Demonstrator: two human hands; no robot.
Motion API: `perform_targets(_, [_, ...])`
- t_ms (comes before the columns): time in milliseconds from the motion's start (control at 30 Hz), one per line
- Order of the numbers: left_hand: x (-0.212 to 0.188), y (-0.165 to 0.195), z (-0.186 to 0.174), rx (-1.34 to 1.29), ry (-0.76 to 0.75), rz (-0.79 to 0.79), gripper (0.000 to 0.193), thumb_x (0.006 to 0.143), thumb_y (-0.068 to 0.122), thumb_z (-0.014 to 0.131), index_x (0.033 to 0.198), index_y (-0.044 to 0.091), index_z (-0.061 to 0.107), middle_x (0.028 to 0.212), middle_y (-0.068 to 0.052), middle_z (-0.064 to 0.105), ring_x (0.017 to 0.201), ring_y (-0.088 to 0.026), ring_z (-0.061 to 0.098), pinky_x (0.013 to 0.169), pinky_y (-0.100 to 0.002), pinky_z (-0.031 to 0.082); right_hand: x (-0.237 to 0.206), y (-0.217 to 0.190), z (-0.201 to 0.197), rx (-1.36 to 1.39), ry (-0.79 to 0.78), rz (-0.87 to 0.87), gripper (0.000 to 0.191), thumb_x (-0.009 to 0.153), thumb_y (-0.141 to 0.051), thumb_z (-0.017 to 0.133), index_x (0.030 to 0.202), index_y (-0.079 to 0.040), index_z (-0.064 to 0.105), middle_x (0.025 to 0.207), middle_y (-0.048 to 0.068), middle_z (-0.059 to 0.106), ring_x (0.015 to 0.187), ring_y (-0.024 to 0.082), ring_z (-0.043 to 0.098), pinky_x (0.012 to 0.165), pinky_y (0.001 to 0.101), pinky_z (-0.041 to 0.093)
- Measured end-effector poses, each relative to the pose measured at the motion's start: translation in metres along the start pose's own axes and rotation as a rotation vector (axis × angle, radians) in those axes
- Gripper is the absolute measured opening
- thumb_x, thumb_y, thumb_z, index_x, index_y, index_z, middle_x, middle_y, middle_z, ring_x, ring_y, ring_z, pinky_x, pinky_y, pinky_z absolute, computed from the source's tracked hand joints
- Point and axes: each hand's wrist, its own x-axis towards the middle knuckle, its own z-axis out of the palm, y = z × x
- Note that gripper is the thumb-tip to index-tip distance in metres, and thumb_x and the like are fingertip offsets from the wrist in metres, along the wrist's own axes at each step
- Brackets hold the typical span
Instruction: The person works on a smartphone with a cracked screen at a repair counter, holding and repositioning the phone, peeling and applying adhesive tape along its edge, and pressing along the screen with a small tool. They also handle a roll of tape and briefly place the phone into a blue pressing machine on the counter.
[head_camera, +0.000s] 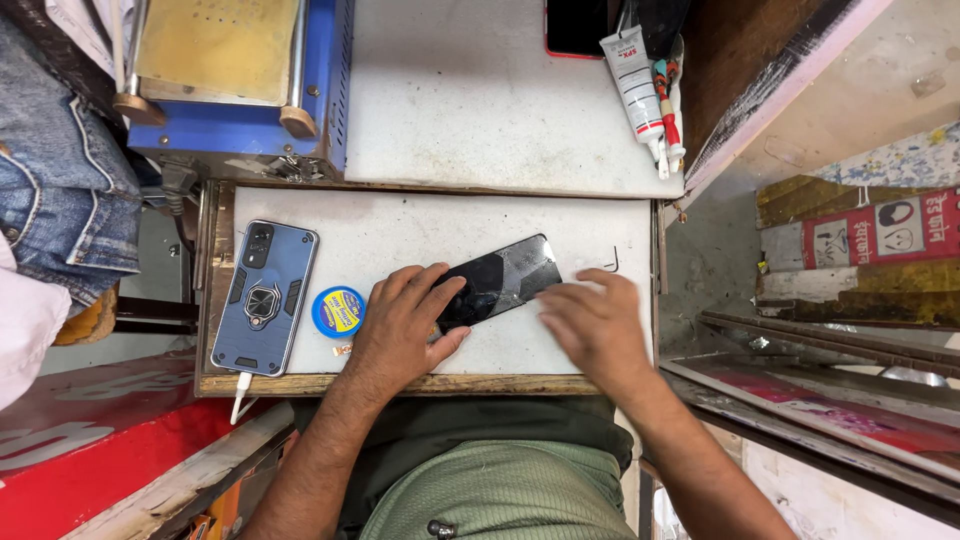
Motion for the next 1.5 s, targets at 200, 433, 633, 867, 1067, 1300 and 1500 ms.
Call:
perform_targets(200, [0.001,0.001,-0.003,0.001,0.006,-0.001,0.065,0.081,0.039,0.083,0.135,0.011,0.061,0.143,-0.012,0.056,0.13,-0.033,0.05,0.106,-0.052,0.043,0.027,-0.014,-0.003,0.018,-0.063,-0.078,0.023,0.081,-0.026,0.085,0.101,-0.016,0.08,0.108,-0.002,0.074,0.119,0.024,0.059,0.103,0.0475,0.04])
perform_targets(433, [0.0,0.001,-0.001,-0.015,0.011,-0.001,0.066,0.08,0.04,0.084,0.135,0.011,0.061,0.142,-0.013,0.056,0.13,-0.033,0.05,0.105,-0.053,0.043,0.032,-0.002,-0.003,-0.052,-0.111,-0.219,0.021,0.085,-0.026,0.082,0.105,-0.019,0.08,0.107,-0.004,0.074,0.117,0.019,0.061,0.106,0.0488,0.042])
perform_targets(633, [0.001,-0.001,-0.001,-0.009,0.02,0.026,0.066,0.081,0.039,0.084,0.136,0.011,0.061,0.142,-0.014,0.056,0.13,-0.033,0.051,0.105,-0.053,0.044,0.032,0.014,0.003,-0.127,-0.142,-0.374,0.028,0.091,-0.026,0.076,0.119,-0.022,0.075,0.11,-0.003,0.074,0.118,0.016,0.062,0.111,0.0486,0.043])
perform_targets(867, [0.001,0.006,-0.001,0.019,0.01,0.024,0.068,0.081,0.039,0.084,0.138,0.011,0.059,0.142,-0.016,0.055,0.13,-0.035,0.049,0.104,-0.053,0.044,0.033,0.015,0.006,-0.062,-0.118,-0.387,0.028,0.092,-0.033,0.075,0.117,-0.021,0.074,0.106,-0.002,0.073,0.117,0.017,0.061,0.109,0.0501,0.043])
perform_targets(1067, [0.002,0.012,-0.001,0.04,0.001,-0.001,0.069,0.081,0.034,0.084,0.14,0.013,0.058,0.142,-0.018,0.055,0.13,-0.035,0.049,0.106,-0.054,0.042,0.03,0.01,0.007,-0.087,-0.089,-0.355,0.025,0.092,-0.03,0.077,0.116,-0.021,0.075,0.106,-0.001,0.075,0.115,0.018,0.062,0.108,0.0501,0.044])
perform_targets(1300, [0.002,0.014,0.0,0.031,0.032,-0.002,0.067,0.079,0.033,0.085,0.137,0.011,0.06,0.142,-0.018,0.053,0.131,-0.035,0.048,0.107,-0.054,0.041,0.022,-0.011,0.005,-0.109,-0.052,-0.251,0.029,0.092,-0.023,0.078,0.121,-0.017,0.075,0.103,-0.001,0.076,0.116,0.019,0.063,0.105,0.0473,0.046])
perform_targets(1500, [0.0,0.011,0.003,0.009,0.036,-0.013,0.064,0.08,0.033,0.084,0.136,0.011,0.061,0.143,-0.016,0.054,0.132,-0.034,0.047,0.109,-0.054,0.04,0.028,-0.02,0.0,-0.031,-0.038,-0.119,0.036,0.086,-0.025,0.083,0.118,-0.014,0.073,0.103,0.002,0.076,0.111,0.022,0.062,0.1,0.0488,0.046])
